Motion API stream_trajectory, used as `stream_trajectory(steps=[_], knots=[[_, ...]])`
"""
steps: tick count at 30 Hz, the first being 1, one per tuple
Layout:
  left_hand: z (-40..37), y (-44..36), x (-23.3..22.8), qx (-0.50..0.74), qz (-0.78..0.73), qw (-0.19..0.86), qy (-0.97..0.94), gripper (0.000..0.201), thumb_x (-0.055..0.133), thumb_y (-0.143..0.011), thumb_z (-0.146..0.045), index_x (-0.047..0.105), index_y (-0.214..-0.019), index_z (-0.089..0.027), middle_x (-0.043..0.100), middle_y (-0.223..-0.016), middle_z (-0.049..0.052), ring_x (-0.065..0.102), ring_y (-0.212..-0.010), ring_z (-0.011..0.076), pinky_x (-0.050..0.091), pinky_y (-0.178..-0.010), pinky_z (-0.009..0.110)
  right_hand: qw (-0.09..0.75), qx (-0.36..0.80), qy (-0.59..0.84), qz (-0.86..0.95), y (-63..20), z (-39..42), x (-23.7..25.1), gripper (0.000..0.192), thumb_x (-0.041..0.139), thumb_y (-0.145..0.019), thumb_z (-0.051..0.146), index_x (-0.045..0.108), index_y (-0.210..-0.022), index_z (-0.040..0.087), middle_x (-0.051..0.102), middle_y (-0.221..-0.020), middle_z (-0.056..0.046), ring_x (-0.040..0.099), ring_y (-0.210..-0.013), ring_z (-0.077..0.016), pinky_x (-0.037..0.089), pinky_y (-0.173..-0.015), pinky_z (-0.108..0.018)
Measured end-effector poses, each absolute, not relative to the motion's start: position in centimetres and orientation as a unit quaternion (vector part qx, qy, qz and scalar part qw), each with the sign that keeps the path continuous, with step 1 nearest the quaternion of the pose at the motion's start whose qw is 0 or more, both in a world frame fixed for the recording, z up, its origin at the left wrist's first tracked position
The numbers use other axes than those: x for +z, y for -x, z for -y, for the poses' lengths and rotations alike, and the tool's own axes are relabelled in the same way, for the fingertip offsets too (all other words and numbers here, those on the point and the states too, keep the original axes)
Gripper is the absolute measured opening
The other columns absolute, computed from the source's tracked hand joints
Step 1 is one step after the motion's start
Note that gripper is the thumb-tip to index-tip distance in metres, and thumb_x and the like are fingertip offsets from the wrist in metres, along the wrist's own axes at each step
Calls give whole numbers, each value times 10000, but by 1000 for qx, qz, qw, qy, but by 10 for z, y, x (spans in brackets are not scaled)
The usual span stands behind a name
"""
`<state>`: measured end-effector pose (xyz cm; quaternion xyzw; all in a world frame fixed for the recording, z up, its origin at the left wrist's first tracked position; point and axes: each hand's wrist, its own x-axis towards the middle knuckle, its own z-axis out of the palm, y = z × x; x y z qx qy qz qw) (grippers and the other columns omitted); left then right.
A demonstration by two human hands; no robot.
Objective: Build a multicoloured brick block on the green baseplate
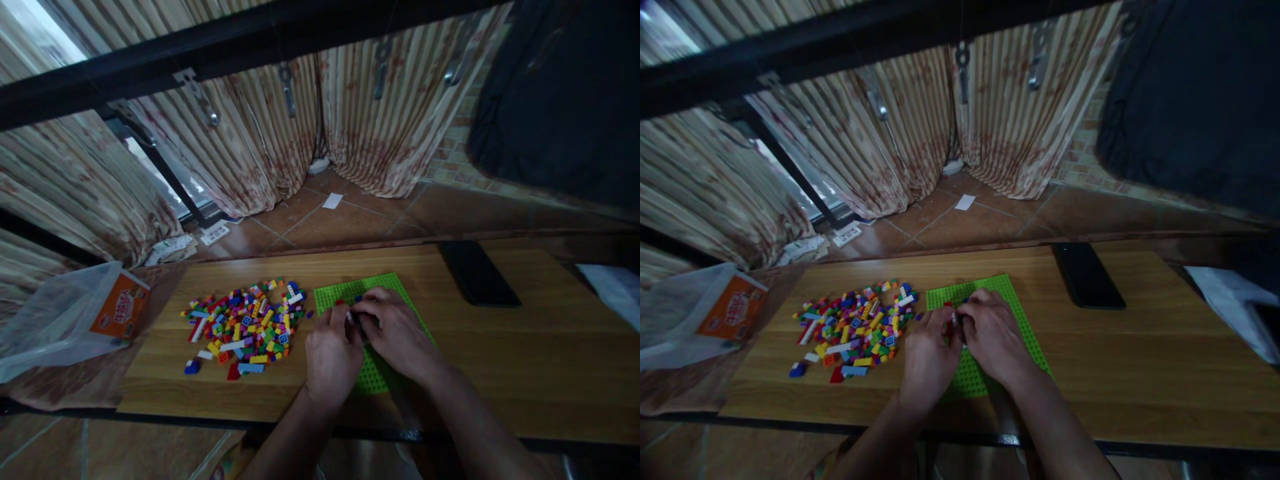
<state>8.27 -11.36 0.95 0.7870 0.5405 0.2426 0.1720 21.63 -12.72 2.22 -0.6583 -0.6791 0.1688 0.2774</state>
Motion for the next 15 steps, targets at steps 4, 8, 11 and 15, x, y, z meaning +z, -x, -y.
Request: stream_trajectory(steps=[4, 8, 11, 15], knots=[[113, -81, 6, 259, -536, 173, -785, 255, 537, -846, -108, 567, -1076, -213, 686, -980, 49, 660, -888, 192, 508, -765, 293, 281, 164, 651, 686, -216, 128, 22, 265, 499, -862, 89, 731, -838, 215, 614, -986, -59, 551, -942, -210, 455, -885, -372], [113, -82, 3, 264, -533, 158, -789, 285, 515, -862, -103, 543, -1130, -197, 683, -975, 55, 660, -867, 197, 519, -754, 307, 279, 149, 642, 698, -216, 128, 21, 251, 506, -872, 108, 732, -853, 215, 620, -1018, -59, 549, -974, -216, 455, -903, -377], [115, -84, 2, 260, -530, 150, -793, 294, 509, -855, -85, 547, -1127, -189, 674, -939, 59, 658, -852, 198, 519, -729, 300, 274, 136, 636, 708, -216, 128, 20, 241, 505, -881, 117, 731, -871, 198, 625, -1030, -70, 547, -988, -223, 457, -907, -383], [115, -86, 0, 268, -526, 154, -792, 322, 488, -856, -83, 538, -1163, -166, 670, -930, 77, 655, -884, 210, 525, -742, 310, 268, 131, 627, 719, -216, 129, 20, 250, 490, -886, 120, 728, -876, 195, 633, -1025, -76, 544, -997, -229, 457, -915, -391]])
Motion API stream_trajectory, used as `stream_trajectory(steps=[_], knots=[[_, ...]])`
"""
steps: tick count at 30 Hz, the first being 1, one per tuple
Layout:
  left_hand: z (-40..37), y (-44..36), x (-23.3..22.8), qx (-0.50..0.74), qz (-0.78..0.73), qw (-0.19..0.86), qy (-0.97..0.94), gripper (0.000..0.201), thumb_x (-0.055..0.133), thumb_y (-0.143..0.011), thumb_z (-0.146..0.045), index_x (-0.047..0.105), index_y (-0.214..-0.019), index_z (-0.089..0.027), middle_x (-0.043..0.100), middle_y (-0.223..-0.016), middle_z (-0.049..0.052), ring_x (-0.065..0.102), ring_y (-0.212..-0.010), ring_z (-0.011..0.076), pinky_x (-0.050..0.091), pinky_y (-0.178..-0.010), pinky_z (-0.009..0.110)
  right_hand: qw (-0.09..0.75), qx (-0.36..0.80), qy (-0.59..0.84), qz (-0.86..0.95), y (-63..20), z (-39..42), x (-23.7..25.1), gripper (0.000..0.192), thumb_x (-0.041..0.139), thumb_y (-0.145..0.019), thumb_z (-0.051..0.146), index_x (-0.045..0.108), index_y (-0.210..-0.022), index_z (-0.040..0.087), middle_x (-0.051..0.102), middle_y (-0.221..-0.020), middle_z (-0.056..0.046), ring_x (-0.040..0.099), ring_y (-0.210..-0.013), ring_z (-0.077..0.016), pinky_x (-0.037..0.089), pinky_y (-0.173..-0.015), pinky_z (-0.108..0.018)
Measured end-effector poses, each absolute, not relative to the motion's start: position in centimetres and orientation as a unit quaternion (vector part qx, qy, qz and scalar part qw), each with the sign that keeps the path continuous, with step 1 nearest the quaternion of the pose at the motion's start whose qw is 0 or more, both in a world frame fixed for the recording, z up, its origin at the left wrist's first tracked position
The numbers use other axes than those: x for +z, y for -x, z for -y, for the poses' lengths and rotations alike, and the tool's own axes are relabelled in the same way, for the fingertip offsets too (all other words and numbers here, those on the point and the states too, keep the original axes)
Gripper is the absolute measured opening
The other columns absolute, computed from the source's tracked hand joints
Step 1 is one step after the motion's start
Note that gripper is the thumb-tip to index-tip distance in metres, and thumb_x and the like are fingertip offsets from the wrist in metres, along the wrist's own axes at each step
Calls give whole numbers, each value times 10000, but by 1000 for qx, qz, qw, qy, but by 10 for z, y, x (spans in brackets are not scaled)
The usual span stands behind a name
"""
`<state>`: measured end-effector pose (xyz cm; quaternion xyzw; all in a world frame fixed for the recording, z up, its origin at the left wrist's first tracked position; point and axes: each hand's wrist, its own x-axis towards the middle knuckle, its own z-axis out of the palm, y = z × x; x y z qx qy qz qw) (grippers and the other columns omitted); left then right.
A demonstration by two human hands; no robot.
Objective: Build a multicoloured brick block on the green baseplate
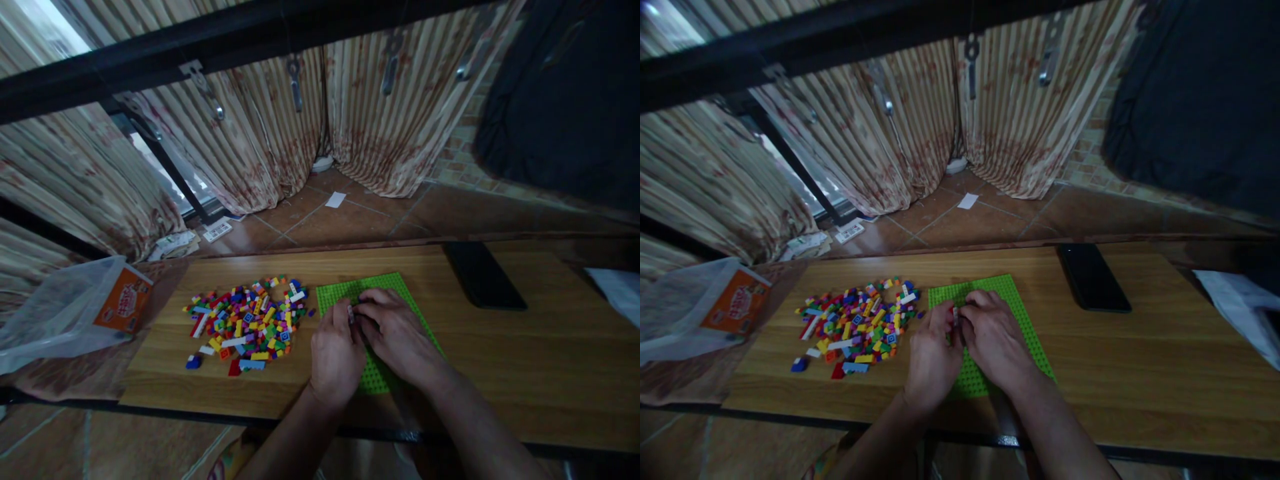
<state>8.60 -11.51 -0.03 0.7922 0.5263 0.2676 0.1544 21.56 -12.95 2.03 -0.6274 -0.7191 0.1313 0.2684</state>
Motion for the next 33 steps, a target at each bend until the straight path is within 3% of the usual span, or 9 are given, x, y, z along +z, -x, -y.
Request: stream_trajectory(steps=[8, 18, 26, 33], knots=[[115, -88, 0, 281, -535, 199, -772, 414, 486, -836, -76, 498, -1240, -163, 686, -1038, 106, 656, -984, 214, 526, -825, 320, 278, 122, 635, 710, -214, 128, 17, 254, 489, -897, 158, 732, -848, 211, 644, -1063, -70, 551, -1000, -230, 460, -914, -401], [111, -86, 3, 277, -546, 279, -739, 528, 487, -835, -84, 430, -1357, -141, 714, -964, 98, 686, -879, 206, 542, -762, 317, 362, 120, 701, 603, -203, 119, 2, 157, 599, -829, 202, 734, -752, 221, 648, -1019, -61, 571, -964, -236, 469, -882, -405], [112, -80, 10, 286, -536, 343, -717, 540, 513, -784, -55, 477, -1309, -177, 713, -960, 57, 682, -852, 183, 535, -767, 287, 370, 156, 706, 584, -205, 117, 7, 96, 636, -781, 207, 709, -720, 218, 642, -994, -60, 577, -954, -234, 459, -874, -401], [83, -49, 17, 345, -578, 288, -681, 324, 507, -799, -61, 613, -1090, -156, 719, -916, 64, 685, -810, 174, 530, -771, 291, 393, 149, 687, 593, -211, 121, 3, 220, 561, -854, 386, 694, -834, 213, 619, -1039, -88, 570, -1004, -248, 438, -930, -438]])
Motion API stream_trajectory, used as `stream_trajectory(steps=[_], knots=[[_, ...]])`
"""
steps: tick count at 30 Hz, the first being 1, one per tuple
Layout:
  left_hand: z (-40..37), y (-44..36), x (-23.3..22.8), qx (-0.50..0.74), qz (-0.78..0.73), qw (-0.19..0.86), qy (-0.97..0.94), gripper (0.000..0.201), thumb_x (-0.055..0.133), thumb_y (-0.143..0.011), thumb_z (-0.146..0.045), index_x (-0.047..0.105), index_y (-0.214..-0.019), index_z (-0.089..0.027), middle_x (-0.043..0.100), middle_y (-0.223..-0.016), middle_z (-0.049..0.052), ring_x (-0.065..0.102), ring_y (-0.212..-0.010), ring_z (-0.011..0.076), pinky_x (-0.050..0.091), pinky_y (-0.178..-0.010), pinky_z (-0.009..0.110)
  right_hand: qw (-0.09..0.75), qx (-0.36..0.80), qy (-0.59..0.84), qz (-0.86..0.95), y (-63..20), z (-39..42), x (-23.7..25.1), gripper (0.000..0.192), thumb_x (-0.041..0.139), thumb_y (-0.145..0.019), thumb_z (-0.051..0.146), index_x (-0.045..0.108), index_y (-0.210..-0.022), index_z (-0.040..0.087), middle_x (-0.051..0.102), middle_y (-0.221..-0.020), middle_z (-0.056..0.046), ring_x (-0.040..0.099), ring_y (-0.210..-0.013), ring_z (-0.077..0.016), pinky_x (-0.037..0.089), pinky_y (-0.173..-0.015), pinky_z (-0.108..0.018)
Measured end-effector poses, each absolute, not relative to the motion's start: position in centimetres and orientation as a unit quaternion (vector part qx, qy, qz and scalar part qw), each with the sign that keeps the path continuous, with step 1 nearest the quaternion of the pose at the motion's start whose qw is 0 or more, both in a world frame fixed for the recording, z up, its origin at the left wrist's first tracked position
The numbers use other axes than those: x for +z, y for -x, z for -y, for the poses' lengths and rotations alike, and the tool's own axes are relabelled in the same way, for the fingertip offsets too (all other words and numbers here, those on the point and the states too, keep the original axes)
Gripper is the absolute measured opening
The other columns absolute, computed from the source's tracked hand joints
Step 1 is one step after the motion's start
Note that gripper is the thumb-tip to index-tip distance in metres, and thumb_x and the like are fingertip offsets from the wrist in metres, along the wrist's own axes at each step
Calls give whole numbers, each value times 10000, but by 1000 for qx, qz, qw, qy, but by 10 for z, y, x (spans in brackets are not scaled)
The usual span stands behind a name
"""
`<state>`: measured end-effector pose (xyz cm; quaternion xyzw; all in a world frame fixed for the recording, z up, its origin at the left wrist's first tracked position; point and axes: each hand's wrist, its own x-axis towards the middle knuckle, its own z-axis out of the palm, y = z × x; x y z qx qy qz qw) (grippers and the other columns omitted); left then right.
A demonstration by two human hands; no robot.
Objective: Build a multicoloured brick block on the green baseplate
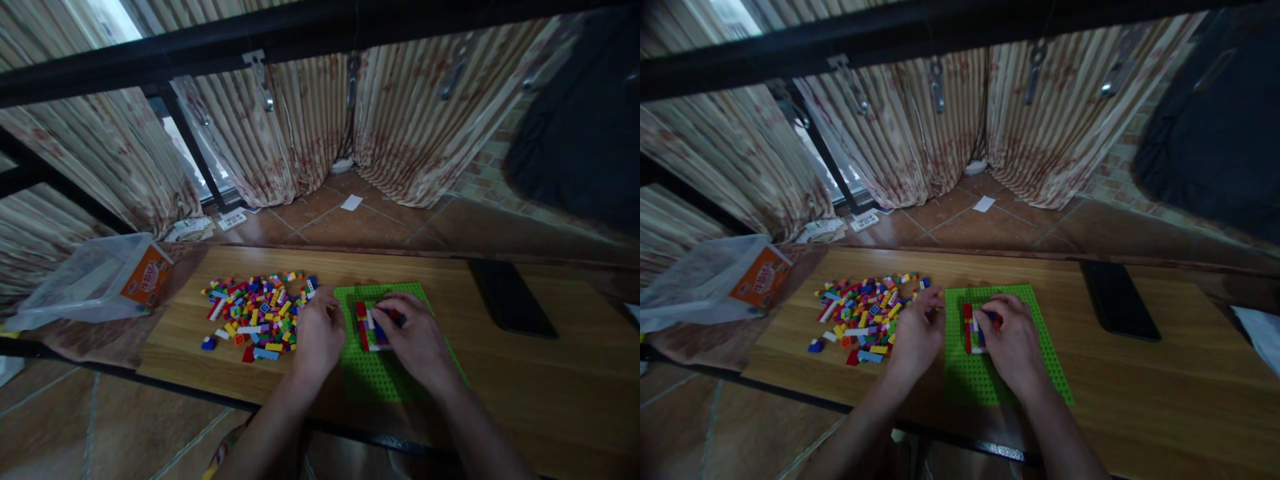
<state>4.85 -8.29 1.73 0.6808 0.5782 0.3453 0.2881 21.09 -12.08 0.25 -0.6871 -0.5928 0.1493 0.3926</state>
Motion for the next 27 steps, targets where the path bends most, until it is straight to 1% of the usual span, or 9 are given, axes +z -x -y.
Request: stream_trajectory(steps=[2, 5, 8, 13, 17, 19, 22, 24, 27], knots=[[72, -36, 18, 359, -593, 280, -664, 303, 522, -805, -73, 620, -1084, -143, 721, -887, 66, 685, -801, 176, 529, -767, 293, 381, 123, 702, 589, -211, 121, 0, 273, 584, -834, 433, 690, -943, 207, 591, -1137, -112, 533, -1093, -278, 415, -972, -467], [60, -23, 20, 381, -609, 290, -632, 288, 548, -805, -98, 631, -1077, -141, 720, -898, 65, 679, -770, 167, 528, -736, 280, 346, 101, 720, 593, -212, 121, -5, 445, 601, -815, 486, 634, -1147, 192, 529, -1275, -149, 449, -1226, -326, 367, -1025, -521], [53, -15, 20, 405, -623, 304, -596, 251, 548, -799, -102, 650, -1024, -142, 717, -857, 48, 671, -731, 155, 520, -695, 255, 320, 110, 725, 600, -212, 121, -11, 506, 590, -819, 501, 593, -1220, 192, 515, -1308, -156, 428, -1260, -337, 360, -1029, -537], [45, 0, 20, 412, -640, 296, -578, 254, 557, -796, -141, 661, -1027, -139, 728, -840, 50, 668, -699, 154, 511, -684, 252, 326, 138, 726, 589, -213, 118, -17, 439, 631, -791, 460, 638, -1146, 202, 583, -1233, -133, 514, -1175, -307, 394, -1006, -515], [44, 7, 18, 342, -652, 239, -633, 227, 538, -816, -149, 695, -978, -178, 731, -872, 46, 669, -740, 162, 511, -731, 271, 344, 173, 716, 582, -218, 114, -19, 411, 675, -754, 466, 673, -1093, 234, 638, -1142, -104, 592, -1065, -286, 430, -965, -506], [46, 5, 17, 298, -638, 213, -677, 241, 522, -823, -125, 707, -959, -199, 726, -927, 48, 667, -806, 167, 507, -785, 280, 339, 191, 720, 575, -221, 110, -20, 407, 701, -723, 464, 694, -1065, 243, 641, -1126, -101, 601, -1049, -292, 441, -945, -505], [47, -2, 13, 254, -616, 169, -727, 276, 516, -823, -104, 703, -1004, -195, 699, -1025, 69, 650, -885, 174, 493, -854, 292, 322, 206, 733, 563, -225, 104, -20, 391, 731, -687, 454, 720, -1018, 246, 633, -1126, -107, 598, -1055, -308, 446, -926, -511], [47, -8, 11, 230, -605, 136, -750, 267, 507, -837, -117, 700, -1008, -185, 683, -1031, 80, 635, -907, 182, 483, -879, 303, 320, 204, 738, 558, -225, 102, -20, 376, 743, -672, 448, 729, -992, 252, 634, -1122, -106, 602, -1043, -307, 454, -907, -510], [46, -14, 10, 199, -600, 95, -769, 227, 508, -841, -131, 708, -933, -185, 673, -988, 85, 615, -936, 203, 470, -898, 321, 327, 201, 740, 553, -223, 101, -18, 344, 752, -657, 428, 735, -955, 257, 644, -1099, -97, 617, -1002, -290, 472, -875, -489]])
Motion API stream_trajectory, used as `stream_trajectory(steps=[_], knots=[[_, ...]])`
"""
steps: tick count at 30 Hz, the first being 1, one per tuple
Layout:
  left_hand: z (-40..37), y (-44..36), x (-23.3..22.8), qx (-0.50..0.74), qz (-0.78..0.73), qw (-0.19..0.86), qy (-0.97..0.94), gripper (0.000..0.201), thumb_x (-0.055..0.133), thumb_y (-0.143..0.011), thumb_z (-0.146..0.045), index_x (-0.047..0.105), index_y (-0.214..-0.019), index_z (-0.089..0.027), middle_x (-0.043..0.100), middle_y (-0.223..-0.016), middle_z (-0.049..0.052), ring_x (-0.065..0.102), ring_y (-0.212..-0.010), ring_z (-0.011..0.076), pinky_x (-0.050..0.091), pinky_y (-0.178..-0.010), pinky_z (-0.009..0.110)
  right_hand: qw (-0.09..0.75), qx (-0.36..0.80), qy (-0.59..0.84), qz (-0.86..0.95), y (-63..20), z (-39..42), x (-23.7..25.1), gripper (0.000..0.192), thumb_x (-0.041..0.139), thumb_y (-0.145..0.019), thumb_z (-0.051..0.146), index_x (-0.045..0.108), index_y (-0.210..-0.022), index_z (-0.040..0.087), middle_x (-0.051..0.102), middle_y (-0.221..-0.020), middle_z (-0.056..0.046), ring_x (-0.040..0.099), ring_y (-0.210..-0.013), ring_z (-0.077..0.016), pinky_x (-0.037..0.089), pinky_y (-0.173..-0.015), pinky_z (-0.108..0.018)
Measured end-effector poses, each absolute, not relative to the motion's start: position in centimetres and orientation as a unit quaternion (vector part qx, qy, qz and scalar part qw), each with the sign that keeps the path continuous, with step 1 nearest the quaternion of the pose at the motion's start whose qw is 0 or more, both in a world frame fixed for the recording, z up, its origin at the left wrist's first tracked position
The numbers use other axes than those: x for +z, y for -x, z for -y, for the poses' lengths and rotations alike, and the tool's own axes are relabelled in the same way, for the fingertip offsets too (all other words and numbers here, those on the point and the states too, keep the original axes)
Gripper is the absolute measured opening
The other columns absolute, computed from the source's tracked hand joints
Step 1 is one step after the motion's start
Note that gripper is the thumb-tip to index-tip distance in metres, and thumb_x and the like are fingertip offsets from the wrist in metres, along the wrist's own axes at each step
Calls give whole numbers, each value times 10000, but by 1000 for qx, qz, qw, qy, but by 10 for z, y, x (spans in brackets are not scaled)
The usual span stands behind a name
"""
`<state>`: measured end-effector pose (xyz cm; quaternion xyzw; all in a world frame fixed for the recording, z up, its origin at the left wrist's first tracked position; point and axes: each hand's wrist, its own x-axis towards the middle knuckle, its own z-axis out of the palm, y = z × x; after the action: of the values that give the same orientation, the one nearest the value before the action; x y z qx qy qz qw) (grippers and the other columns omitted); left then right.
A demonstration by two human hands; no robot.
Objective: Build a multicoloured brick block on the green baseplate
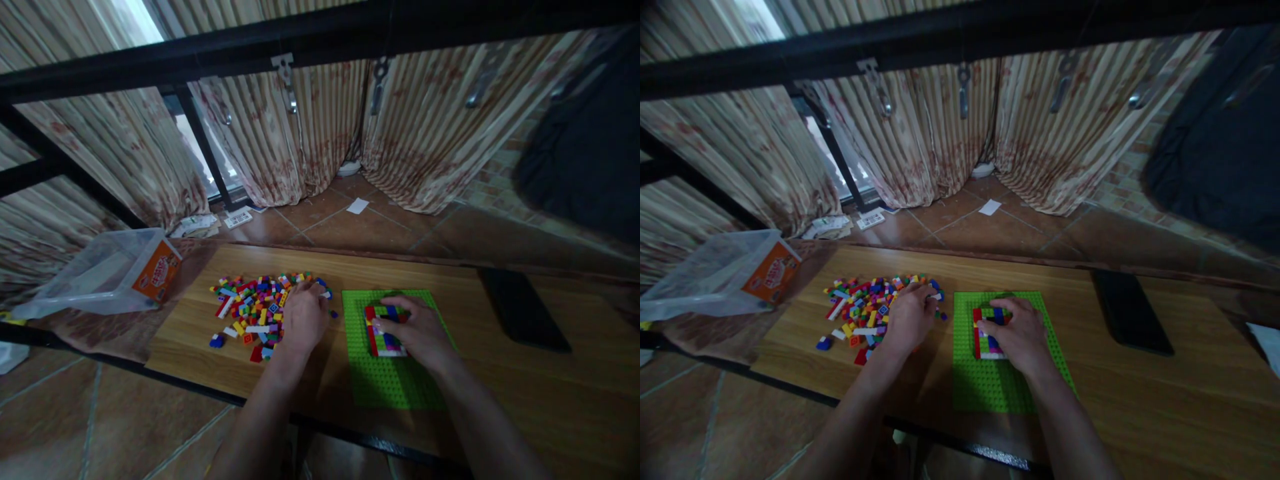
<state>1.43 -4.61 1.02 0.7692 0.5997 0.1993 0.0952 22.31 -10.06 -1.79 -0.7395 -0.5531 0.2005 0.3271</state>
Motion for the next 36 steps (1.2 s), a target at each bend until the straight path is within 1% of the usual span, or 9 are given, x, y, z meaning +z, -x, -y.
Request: stream_trajectory(steps=[5, 7, 9, 11, 14, 17, 23, 28, 36], knots=[[45, -16, 11, 178, -601, 65, -777, 207, 514, -824, -109, 699, -872, -186, 662, -964, 84, 599, -950, 216, 462, -890, 325, 351, 217, 735, 538, -220, 105, -11, 364, 756, -648, 439, 735, -951, 239, 646, -1119, -98, 605, -1044, -286, 445, -930, -489], [44, -15, 11, 190, -599, 66, -775, 194, 516, -828, -114, 691, -875, -183, 661, -970, 84, 599, -944, 214, 463, -876, 323, 378, 248, 721, 525, -223, 108, -7, 414, 749, -655, 479, 729, -984, 228, 651, -1138, -98, 603, -1062, -284, 437, -951, -479], [43, -15, 12, 222, -593, 78, -770, 174, 519, -842, -136, 682, -875, -184, 663, -971, 81, 604, -935, 213, 465, -859, 324, 419, 303, 707, 482, -228, 110, -5, 455, 713, -684, 529, 718, -1013, 216, 678, -1112, -95, 628, -1022, -273, 466, -919, -451], [45, -15, 13, 264, -579, 114, -763, 151, 521, -858, -166, 670, -867, -186, 670, -941, 72, 615, -896, 205, 468, -828, 316, 467, 349, 701, 410, -232, 111, -2, 471, 674, -714, 566, 712, -1011, 203, 712, -1050, -91, 658, -959, -261, 499, -860, -418], [52, -19, 16, 292, -542, 214, -759, 129, 518, -874, -198, 647, -879, -191, 675, -826, 38, 623, -759, 172, 461, -720, 278, 516, 358, 701, 340, -236, 110, -1, 465, 675, -706, 580, 718, -957, 191, 737, -984, -89, 673, -917, -260, 508, -833, -398], [62, -26, 17, 285, -510, 307, -751, 105, 524, -870, -207, 628, -873, -192, 660, -741, 8, 604, -663, 144, 432, -634, 244, 528, 348, 694, 346, -233, 109, -1, 443, 686, -696, 569, 727, -923, 191, 744, -951, -87, 677, -897, -261, 506, -835, -403], [76, -39, 13, 300, -463, 410, -726, 60, 562, -806, -143, 607, -826, -178, 648, -747, 1, 602, -681, 133, 434, -642, 227, 521, 324, 692, 380, -230, 108, -5, 398, 666, -730, 545, 733, -914, 198, 744, -929, -85, 680, -862, -255, 516, -800, -398], [85, -50, 7, 293, -475, 367, -744, 146, 523, -782, -66, 611, -795, -183, 650, -767, 2, 604, -711, 130, 427, -663, 228, 515, 312, 696, 391, -232, 107, -7, 369, 649, -743, 516, 732, -908, 196, 741, -933, -89, 672, -873, -256, 508, -804, -403], [99, -65, 3, 288, -503, 247, -777, 131, 545, -844, -93, 623, -849, -198, 665, -859, 29, 626, -805, 164, 448, -726, 264, 508, 298, 695, 412, -232, 107, -7, 316, 629, -764, 475, 732, -890, 204, 733, -911, -74, 662, -855, -241, 496, -797, -385]])
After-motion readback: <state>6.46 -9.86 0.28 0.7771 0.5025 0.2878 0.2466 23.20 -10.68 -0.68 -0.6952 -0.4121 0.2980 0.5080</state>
